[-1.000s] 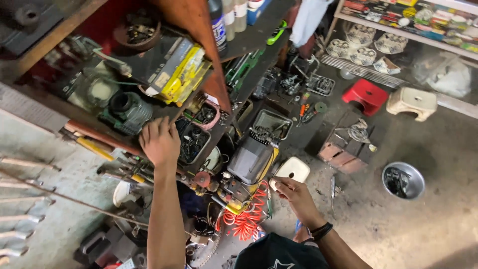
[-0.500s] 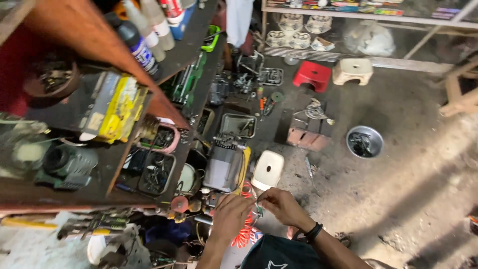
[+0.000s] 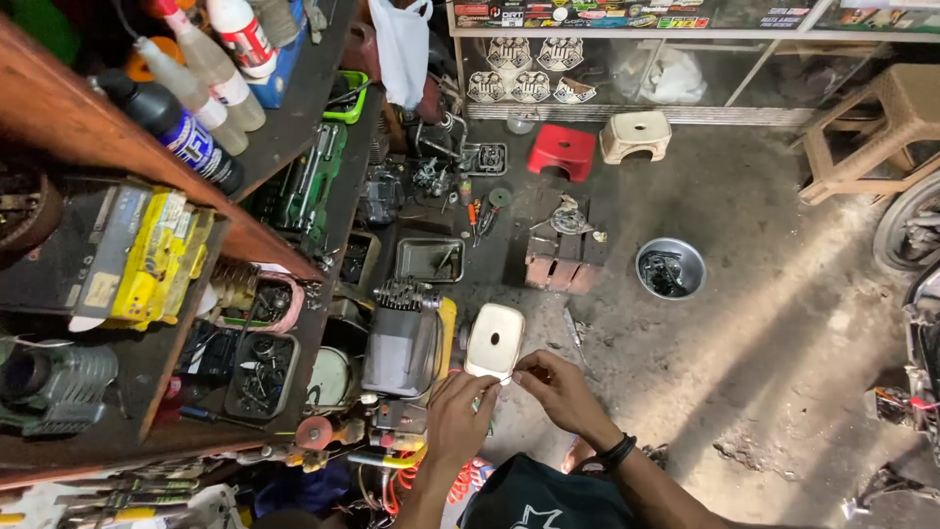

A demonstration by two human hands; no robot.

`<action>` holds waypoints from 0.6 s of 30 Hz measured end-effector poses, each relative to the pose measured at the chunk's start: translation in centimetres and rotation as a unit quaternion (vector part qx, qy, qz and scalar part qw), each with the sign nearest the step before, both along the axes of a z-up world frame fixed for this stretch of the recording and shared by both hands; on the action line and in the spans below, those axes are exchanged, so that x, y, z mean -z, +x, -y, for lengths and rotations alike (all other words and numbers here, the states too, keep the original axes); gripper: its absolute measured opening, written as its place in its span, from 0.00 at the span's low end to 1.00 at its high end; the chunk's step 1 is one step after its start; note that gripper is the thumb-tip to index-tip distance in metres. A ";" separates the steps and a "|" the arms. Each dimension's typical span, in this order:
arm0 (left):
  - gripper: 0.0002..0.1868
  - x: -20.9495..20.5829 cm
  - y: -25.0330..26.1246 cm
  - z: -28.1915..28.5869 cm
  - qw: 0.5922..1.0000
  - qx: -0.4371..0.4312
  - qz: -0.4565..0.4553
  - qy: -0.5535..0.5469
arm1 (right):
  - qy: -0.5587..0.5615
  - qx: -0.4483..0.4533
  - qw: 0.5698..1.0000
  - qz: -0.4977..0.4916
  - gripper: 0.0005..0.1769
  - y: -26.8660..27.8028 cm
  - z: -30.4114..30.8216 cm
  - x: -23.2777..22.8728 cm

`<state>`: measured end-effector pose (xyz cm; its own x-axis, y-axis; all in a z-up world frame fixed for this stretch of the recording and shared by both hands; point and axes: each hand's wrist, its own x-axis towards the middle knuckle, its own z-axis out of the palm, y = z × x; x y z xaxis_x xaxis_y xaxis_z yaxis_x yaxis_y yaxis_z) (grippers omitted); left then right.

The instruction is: The person uses pliers to cut a wire in a cluttered workshop. They then sit down and use a screwdriver to work on a circular mechanical component, possibly a clutch assembly, while another person moves around in the background.

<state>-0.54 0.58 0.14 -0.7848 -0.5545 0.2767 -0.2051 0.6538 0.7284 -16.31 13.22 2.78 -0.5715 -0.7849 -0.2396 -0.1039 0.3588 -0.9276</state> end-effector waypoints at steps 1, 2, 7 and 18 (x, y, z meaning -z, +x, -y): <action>0.09 0.3 -0.6 -0.4 1.000 0.001 0.001 -0.001 | -0.001 0.001 1.000 0.001 0.07 -0.7 -0.3 0.2; 0.09 0.7 -1.2 -1.1 0.999 -0.025 0.024 0.026 | 0.005 0.005 1.000 -0.002 0.07 -1.4 -0.8 0.4; 0.06 3.8 -5.1 -5.1 0.989 -0.070 0.118 0.062 | -0.001 -0.010 0.999 -0.045 0.09 -5.9 -5.1 2.3; 0.11 2.7 -20.6 -13.6 0.977 0.016 0.178 0.120 | 0.031 0.104 0.994 -0.008 0.08 -18.6 -15.7 4.2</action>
